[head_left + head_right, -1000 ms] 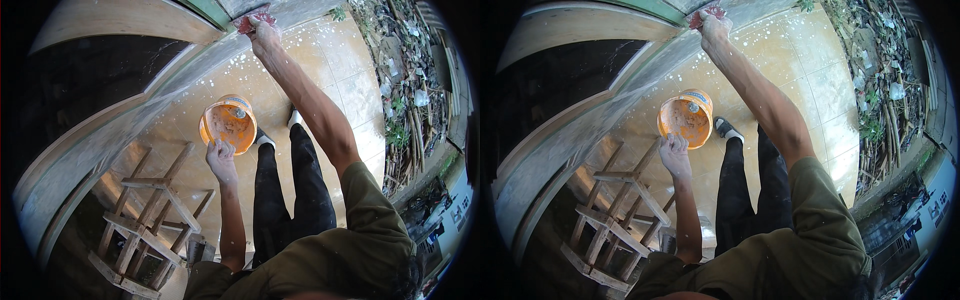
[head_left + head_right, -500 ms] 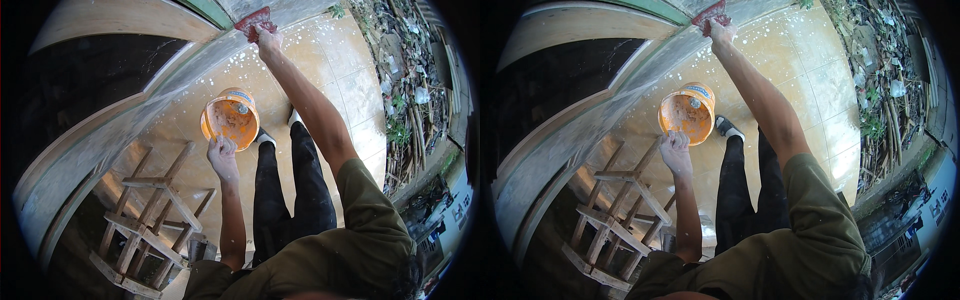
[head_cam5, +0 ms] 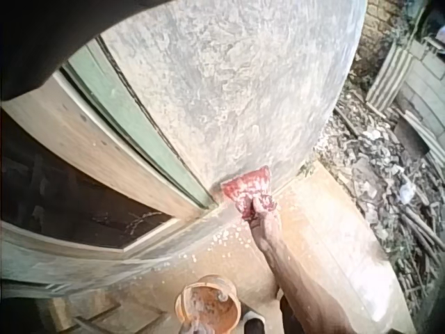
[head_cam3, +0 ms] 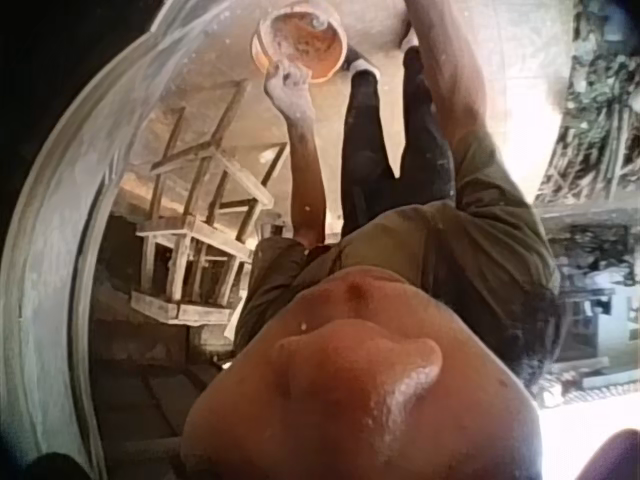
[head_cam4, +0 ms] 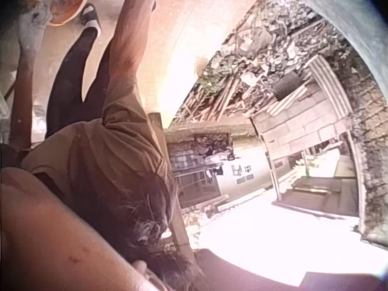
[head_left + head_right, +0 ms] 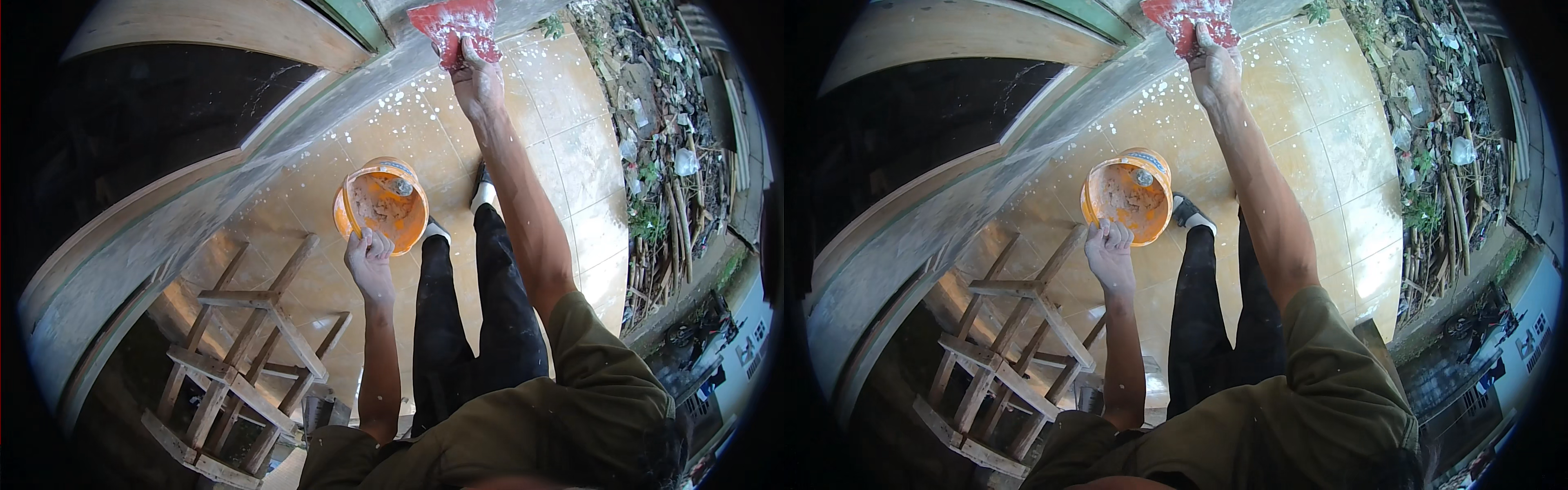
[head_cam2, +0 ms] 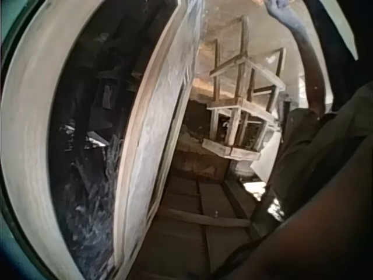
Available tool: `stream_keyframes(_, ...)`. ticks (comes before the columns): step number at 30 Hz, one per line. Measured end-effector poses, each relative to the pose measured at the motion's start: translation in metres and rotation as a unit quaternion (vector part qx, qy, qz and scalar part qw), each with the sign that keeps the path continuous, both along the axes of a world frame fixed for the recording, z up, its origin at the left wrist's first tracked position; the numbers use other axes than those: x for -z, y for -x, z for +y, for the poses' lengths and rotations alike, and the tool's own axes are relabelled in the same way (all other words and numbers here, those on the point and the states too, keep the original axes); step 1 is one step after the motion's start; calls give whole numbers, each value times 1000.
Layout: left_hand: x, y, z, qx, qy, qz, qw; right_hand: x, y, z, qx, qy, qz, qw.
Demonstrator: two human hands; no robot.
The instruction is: The person applies wall putty from a bucket onto an exterior concrete wall, then smooths it with a plastic putty knife.
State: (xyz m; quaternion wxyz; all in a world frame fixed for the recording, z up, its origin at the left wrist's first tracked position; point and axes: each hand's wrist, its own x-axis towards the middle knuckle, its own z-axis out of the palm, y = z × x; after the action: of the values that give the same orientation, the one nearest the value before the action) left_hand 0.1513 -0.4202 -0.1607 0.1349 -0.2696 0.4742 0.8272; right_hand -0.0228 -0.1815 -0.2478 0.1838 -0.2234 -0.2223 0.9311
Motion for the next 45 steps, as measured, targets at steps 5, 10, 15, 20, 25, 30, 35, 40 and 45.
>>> stream_keyframes(5,3,5,6,10,-21,8,1000,45,22,1,-22,-4,-30,999)
stream_keyframes(10,5,3,-1,6,-14,5,1000,76,30,-25,57,-51,-143,987)
stream_keyframes(15,2,8,-1,-6,-1,-4,1000,92,35,-31,47,-58,-295,953)
stream_keyframes(20,6,10,-4,-18,-19,-10,1000,94,45,-28,58,-16,-229,972)
stream_keyframes(25,4,13,-13,-18,1,-1,1000,91,52,-20,60,-7,-277,959)
stream_keyframes(30,5,20,-11,-18,10,-2,1000,85,68,-10,69,105,-187,974)
stream_keyframes(35,3,23,-14,-18,8,1,1000,44,69,0,23,155,-94,983)
stream_keyframes(40,8,24,-14,-22,8,-15,1000,17,48,22,-7,200,-4,980)
stream_keyframes(45,4,32,-8,-7,-5,4,1000,1,14,7,-22,78,-11,997)
